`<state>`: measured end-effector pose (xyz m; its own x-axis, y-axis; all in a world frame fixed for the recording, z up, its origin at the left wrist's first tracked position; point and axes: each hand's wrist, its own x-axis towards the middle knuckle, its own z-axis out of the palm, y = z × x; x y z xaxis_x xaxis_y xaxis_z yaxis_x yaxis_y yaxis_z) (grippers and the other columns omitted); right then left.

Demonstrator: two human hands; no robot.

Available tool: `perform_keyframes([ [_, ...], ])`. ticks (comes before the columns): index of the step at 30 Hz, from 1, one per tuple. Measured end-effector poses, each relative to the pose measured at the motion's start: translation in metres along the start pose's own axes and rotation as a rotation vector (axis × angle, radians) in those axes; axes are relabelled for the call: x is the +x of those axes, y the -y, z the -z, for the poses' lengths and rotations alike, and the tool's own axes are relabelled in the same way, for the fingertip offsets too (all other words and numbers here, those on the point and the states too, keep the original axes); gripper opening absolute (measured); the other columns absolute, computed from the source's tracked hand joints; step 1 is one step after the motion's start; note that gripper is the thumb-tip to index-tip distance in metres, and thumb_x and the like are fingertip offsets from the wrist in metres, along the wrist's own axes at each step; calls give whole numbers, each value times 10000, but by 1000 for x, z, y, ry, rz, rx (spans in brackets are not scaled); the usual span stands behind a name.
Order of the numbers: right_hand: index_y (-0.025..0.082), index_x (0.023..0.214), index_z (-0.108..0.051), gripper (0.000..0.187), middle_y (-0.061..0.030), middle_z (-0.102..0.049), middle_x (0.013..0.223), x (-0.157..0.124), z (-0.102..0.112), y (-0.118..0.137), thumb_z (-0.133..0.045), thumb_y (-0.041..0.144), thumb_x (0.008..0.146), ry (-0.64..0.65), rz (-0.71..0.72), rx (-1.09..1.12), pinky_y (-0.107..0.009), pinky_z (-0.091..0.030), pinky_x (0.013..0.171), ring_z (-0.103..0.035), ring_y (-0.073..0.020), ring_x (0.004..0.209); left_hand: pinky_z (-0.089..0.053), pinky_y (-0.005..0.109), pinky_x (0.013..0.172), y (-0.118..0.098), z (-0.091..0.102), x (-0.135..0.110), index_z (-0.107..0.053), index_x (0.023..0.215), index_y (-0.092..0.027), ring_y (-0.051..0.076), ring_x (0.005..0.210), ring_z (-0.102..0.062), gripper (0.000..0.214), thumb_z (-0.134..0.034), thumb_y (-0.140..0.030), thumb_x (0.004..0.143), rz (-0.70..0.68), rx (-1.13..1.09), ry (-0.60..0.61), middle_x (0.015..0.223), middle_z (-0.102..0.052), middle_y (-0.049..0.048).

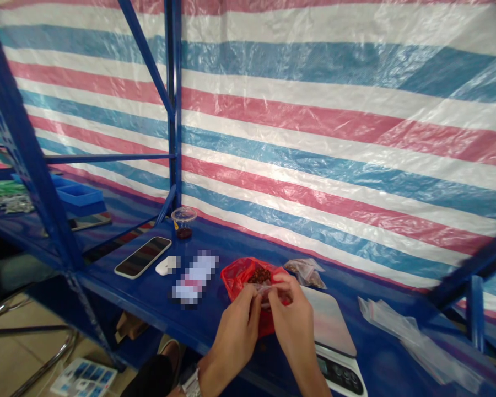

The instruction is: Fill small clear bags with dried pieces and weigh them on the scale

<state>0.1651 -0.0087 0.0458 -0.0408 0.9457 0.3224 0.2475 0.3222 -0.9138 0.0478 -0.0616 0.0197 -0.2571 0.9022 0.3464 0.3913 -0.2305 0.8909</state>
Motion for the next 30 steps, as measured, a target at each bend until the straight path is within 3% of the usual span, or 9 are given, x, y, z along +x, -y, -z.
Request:
perform_keyframes([
  [4, 220, 1036, -676, 216, -50, -761, 906, 6, -3, 3, -616, 317, 853, -2, 10, 12, -358, -592, 752, -736, -246, 821, -445, 282, 663, -4, 6, 2, -532, 798, -239, 184, 690, -620, 227, -476, -281, 1014, 29, 145, -86, 774, -640, 9],
  [7, 222, 1020, -684, 203, -59, -760, 948, 6, -9, 8, -636, 346, 867, 14, 35, 38, -361, -594, 789, -735, -248, 876, -525, 344, 866, -7, 15, 5, -616, 990, -230, 218, 961, -665, 89, -555, -295, 987, -68, 132, -195, 1029, -684, 58],
  [11, 214, 967, -679, 211, -60, -754, 928, 8, -16, 12, -669, 399, 867, 5, 37, 143, -367, -590, 831, -735, -245, 887, -450, 478, 1145, -2, 20, 7, -531, 1427, -264, 291, 1360, -536, 619, -763, -271, 853, -173, 118, -81, 1436, -598, 114],
  [14, 212, 936, -671, 239, -50, -751, 887, 8, -20, 13, -717, 423, 834, 79, 11, 238, -352, -588, 787, -734, -238, 836, -449, 521, 1151, 6, 18, 9, -481, 1500, -245, 311, 1384, -523, 675, -730, -228, 872, -112, 101, -87, 1460, -591, 136],
  [18, 219, 990, -673, 273, -59, -767, 905, 11, -22, 8, -679, 463, 867, 159, 8, 260, -360, -589, 789, -742, -248, 850, -484, 479, 1114, 12, 14, 16, -595, 1375, -260, 272, 1300, -579, 473, -623, -136, 919, -86, 79, -142, 1354, -663, 88],
  [20, 219, 1037, -679, 276, -80, -777, 966, 15, -19, 2, -602, 453, 914, 159, 39, 164, -389, -583, 834, -742, -262, 895, -507, 435, 1076, 14, 14, 20, -646, 1283, -269, 246, 1234, -606, 379, -608, -128, 933, -91, 94, -164, 1276, -693, 60],
  [24, 212, 1044, -725, 266, -114, -766, 1092, 20, -7, -17, -515, 319, 921, 104, 188, -303, -454, -511, 970, -698, -311, 1046, -525, 385, 1019, 14, 20, 23, -655, 1225, -260, 219, 1133, -629, 304, -672, -181, 933, -146, 156, -284, 1177, -699, 44],
  [27, 211, 1091, -742, 282, -120, -767, 1107, 20, -1, -29, -535, 289, 915, 118, 255, -592, -466, -483, 959, -679, -341, 1063, -521, 382, 1012, 14, 25, 23, -648, 1228, -252, 216, 1123, -622, 272, -656, -207, 960, -220, 227, -364, 1169, -696, 48],
  [30, 216, 1099, -746, 275, -102, -779, 1085, 19, 2, -34, -561, 238, 897, 157, 270, -735, -467, -468, 924, -677, -356, 1054, -524, 387, 1005, 15, 27, 23, -651, 1232, -259, 224, 1135, -609, 288, -669, -196, 951, -233, 321, -354, 1172, -701, 37],
])
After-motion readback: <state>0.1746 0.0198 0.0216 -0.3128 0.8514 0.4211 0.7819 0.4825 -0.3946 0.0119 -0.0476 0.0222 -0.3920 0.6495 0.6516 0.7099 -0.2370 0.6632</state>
